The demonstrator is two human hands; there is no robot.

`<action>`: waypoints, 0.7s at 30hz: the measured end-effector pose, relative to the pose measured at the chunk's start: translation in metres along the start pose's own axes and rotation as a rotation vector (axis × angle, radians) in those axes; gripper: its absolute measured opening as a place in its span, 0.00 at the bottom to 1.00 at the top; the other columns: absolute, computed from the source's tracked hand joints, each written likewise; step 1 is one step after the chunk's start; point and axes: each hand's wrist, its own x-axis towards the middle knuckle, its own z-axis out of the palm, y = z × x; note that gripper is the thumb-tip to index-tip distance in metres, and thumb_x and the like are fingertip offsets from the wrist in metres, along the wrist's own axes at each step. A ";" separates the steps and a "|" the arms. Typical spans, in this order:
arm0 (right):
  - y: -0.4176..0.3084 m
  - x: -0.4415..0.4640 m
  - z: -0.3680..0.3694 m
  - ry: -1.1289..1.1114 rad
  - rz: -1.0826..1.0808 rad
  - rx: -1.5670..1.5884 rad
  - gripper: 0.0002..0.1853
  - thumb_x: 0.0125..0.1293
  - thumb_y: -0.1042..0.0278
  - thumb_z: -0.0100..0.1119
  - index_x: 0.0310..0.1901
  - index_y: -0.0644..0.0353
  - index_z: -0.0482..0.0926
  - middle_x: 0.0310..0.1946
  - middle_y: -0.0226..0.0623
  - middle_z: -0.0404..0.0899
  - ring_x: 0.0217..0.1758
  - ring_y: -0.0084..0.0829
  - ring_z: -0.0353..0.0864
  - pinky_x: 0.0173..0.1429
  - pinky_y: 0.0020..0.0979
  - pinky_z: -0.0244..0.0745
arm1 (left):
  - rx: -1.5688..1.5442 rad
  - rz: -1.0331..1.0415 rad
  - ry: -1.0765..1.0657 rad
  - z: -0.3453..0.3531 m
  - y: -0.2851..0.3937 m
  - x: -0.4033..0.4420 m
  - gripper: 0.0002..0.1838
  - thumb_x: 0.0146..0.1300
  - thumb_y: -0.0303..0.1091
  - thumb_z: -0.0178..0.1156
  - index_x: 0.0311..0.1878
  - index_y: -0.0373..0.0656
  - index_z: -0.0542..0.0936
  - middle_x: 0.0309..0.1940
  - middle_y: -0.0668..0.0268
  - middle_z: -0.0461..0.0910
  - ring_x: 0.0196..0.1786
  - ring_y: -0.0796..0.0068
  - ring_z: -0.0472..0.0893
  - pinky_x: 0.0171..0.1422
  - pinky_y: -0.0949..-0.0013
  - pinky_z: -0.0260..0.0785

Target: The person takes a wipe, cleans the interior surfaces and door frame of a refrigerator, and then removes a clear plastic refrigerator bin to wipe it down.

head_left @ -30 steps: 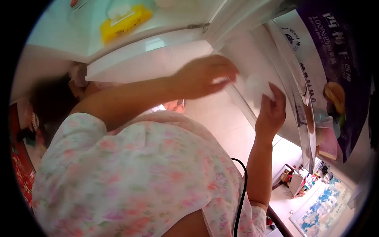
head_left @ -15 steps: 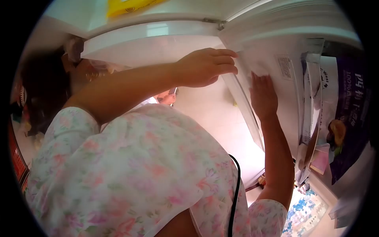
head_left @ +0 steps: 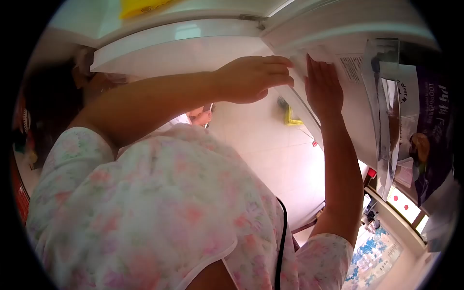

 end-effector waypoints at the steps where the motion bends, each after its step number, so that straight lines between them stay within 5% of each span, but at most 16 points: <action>1: -0.003 0.009 -0.001 0.150 -0.034 0.032 0.30 0.62 0.65 0.57 0.65 0.59 0.63 0.54 0.38 0.73 0.60 0.39 0.69 0.69 0.40 0.60 | 0.003 0.005 0.004 0.001 0.004 -0.002 0.22 0.51 0.19 0.56 0.51 0.49 0.75 0.54 0.68 0.74 0.68 0.68 0.64 0.61 0.63 0.67; 5: 0.044 -0.011 0.005 -0.081 0.090 -0.051 0.34 0.62 0.63 0.60 0.69 0.55 0.60 0.54 0.37 0.74 0.48 0.36 0.74 0.61 0.38 0.65 | -0.029 -0.007 -0.021 -0.012 -0.029 0.007 0.24 0.51 0.19 0.55 0.53 0.48 0.74 0.56 0.68 0.73 0.68 0.67 0.63 0.61 0.63 0.67; 10: 0.012 0.014 -0.009 0.111 0.224 -0.025 0.38 0.59 0.60 0.63 0.69 0.61 0.57 0.63 0.40 0.69 0.48 0.36 0.75 0.60 0.38 0.65 | -0.074 -0.040 -0.027 -0.009 -0.025 -0.001 0.26 0.51 0.18 0.54 0.56 0.49 0.73 0.59 0.68 0.71 0.70 0.68 0.61 0.62 0.63 0.66; 13: 0.018 0.058 -0.015 0.238 0.034 -0.050 0.35 0.62 0.58 0.60 0.68 0.59 0.60 0.55 0.38 0.74 0.50 0.34 0.76 0.58 0.36 0.66 | -0.006 -0.027 -0.048 -0.014 -0.026 0.006 0.27 0.52 0.19 0.54 0.57 0.49 0.72 0.60 0.67 0.70 0.71 0.68 0.60 0.62 0.63 0.66; 15: 0.046 0.027 -0.008 -0.013 0.047 0.020 0.33 0.62 0.58 0.60 0.67 0.57 0.63 0.50 0.37 0.76 0.52 0.35 0.75 0.59 0.37 0.65 | -0.023 -0.006 -0.104 -0.018 -0.029 0.004 0.27 0.52 0.19 0.54 0.58 0.49 0.72 0.61 0.66 0.69 0.71 0.67 0.59 0.63 0.62 0.65; 17: 0.057 -0.007 -0.009 0.045 -0.038 -0.143 0.31 0.62 0.59 0.60 0.66 0.56 0.64 0.48 0.36 0.78 0.52 0.35 0.75 0.63 0.40 0.63 | -0.070 -0.036 -0.095 -0.013 -0.027 0.005 0.27 0.52 0.20 0.54 0.58 0.49 0.72 0.62 0.66 0.68 0.71 0.67 0.59 0.64 0.62 0.65; 21: 0.044 0.003 -0.003 0.067 0.050 -0.135 0.29 0.62 0.60 0.60 0.64 0.56 0.68 0.40 0.35 0.78 0.49 0.35 0.75 0.64 0.43 0.63 | -0.102 -0.075 -0.098 -0.011 -0.020 0.009 0.27 0.52 0.20 0.56 0.58 0.48 0.71 0.65 0.65 0.65 0.72 0.67 0.57 0.65 0.62 0.64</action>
